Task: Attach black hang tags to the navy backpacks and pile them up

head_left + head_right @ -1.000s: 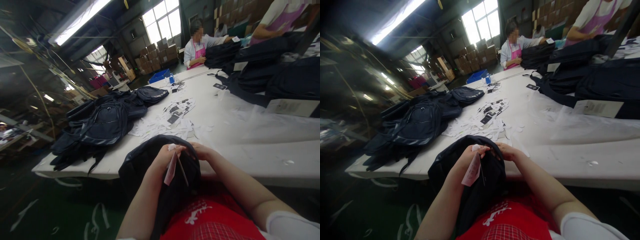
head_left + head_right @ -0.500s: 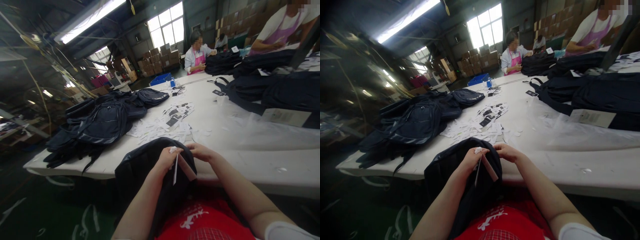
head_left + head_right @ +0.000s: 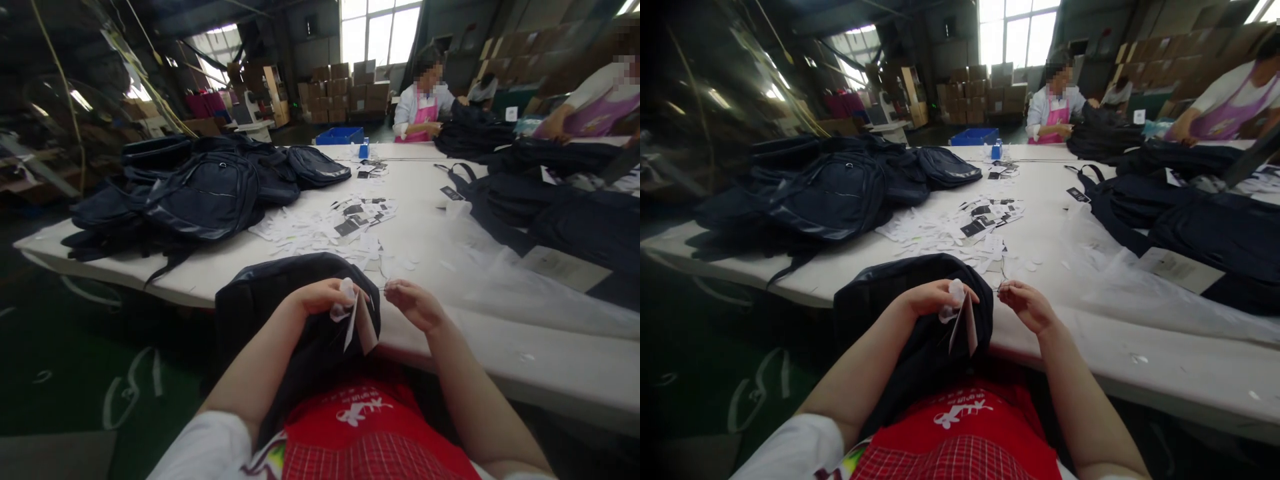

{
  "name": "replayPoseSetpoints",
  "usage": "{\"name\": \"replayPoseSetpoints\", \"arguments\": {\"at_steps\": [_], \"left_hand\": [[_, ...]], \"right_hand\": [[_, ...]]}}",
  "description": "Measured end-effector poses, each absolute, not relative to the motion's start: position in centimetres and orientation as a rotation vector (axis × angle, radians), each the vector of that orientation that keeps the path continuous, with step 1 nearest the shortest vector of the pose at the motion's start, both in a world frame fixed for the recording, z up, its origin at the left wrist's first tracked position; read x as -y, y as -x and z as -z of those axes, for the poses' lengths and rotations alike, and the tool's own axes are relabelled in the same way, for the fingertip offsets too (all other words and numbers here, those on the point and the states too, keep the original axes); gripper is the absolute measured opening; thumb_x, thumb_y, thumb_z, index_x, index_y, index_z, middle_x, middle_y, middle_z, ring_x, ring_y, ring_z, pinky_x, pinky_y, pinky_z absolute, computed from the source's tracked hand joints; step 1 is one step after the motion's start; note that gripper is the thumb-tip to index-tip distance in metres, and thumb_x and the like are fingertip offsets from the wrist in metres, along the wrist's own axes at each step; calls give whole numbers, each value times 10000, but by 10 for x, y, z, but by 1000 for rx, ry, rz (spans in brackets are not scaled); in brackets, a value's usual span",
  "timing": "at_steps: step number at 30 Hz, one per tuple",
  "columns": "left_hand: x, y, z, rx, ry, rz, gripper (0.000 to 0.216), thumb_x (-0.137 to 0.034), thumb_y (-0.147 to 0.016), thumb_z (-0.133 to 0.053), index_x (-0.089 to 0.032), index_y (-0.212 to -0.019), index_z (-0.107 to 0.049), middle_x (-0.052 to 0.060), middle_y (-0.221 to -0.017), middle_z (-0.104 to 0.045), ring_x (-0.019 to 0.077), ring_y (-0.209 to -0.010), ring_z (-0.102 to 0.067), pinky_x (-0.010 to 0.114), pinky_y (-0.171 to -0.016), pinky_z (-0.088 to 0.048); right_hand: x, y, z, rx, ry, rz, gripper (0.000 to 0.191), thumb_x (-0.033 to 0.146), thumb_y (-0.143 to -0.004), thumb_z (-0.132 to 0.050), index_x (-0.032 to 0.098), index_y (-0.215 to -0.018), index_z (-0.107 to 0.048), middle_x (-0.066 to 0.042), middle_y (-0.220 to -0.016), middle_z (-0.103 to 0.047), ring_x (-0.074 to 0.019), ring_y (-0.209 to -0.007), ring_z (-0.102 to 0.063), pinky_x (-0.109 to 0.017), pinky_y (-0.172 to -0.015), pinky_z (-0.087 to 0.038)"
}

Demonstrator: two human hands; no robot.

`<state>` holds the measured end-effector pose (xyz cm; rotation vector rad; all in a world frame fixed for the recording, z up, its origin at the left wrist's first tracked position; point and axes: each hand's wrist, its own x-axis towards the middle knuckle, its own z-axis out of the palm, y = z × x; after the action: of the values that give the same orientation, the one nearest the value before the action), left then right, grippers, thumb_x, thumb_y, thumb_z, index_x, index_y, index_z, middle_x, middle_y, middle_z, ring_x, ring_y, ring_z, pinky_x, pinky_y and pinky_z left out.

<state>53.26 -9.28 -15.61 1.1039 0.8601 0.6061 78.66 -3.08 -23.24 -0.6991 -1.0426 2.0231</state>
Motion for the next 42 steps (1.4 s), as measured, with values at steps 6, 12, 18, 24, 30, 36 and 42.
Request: {"name": "replayPoseSetpoints", "arguments": {"at_steps": [6,12,18,24,30,36,42], "left_hand": [[89,-546,167,-1194,-1298,-531,398,-435,-584,-825,-131,-818,-717,30,-758,-680,142,-676,-594,231,-621,-457],[81,-556,179,-1379,-1351,-530,377,-474,-581,-811,-136,-725,-725,19,-659,-661,136,-590,-560,223,-533,-412],[79,-567,184,-1441,-1160,-662,338,-431,-559,-818,-125,-659,-711,23,-603,-635,133,-535,-526,229,-480,-375],[87,-579,192,-1450,-1158,-745,252,-352,-609,-779,-124,-684,-702,14,-592,-616,131,-542,-527,221,-503,-391],[114,-568,193,-1557,-1340,-910,437,-333,-561,-800,-162,-950,-695,52,-871,-698,189,-755,-618,263,-680,-472],[130,-574,203,-1518,-1063,-1028,435,-461,-662,-719,-134,-941,-650,64,-835,-706,221,-778,-651,300,-700,-504],[129,-587,221,-1651,-1122,-1208,381,-537,-716,-633,-179,-848,-627,30,-723,-683,229,-688,-644,325,-633,-508]], "right_hand": [[42,-785,217,862,425,-2004,64,248,-714,-638,221,-749,-684,19,-594,-491,-161,-736,-569,-388,-970,-462],[51,-795,205,1184,676,-1800,348,270,-802,-671,291,-1149,-662,-9,-972,-699,-23,-390,-202,-240,-442,-404],[65,-811,191,1852,1112,-1599,573,476,-709,-741,190,-1198,-657,-23,-676,-681,-101,-434,-431,-260,-446,-386],[85,-794,188,2125,1438,-1195,326,497,-813,-595,194,-880,-695,6,-577,-608,-130,-428,-517,-256,-458,-408],[81,-793,210,1708,1388,-1383,412,604,-745,-624,195,-790,-636,23,-486,-526,-106,-387,-402,-231,-367,-297],[85,-782,221,1473,1261,-1599,479,654,-677,-688,189,-666,-572,28,-508,-519,-63,-360,-346,-205,-325,-243],[98,-774,219,1655,1028,-2002,397,565,-710,-708,189,-819,-644,15,-666,-654,-127,-491,-584,-224,-438,-452]]}}
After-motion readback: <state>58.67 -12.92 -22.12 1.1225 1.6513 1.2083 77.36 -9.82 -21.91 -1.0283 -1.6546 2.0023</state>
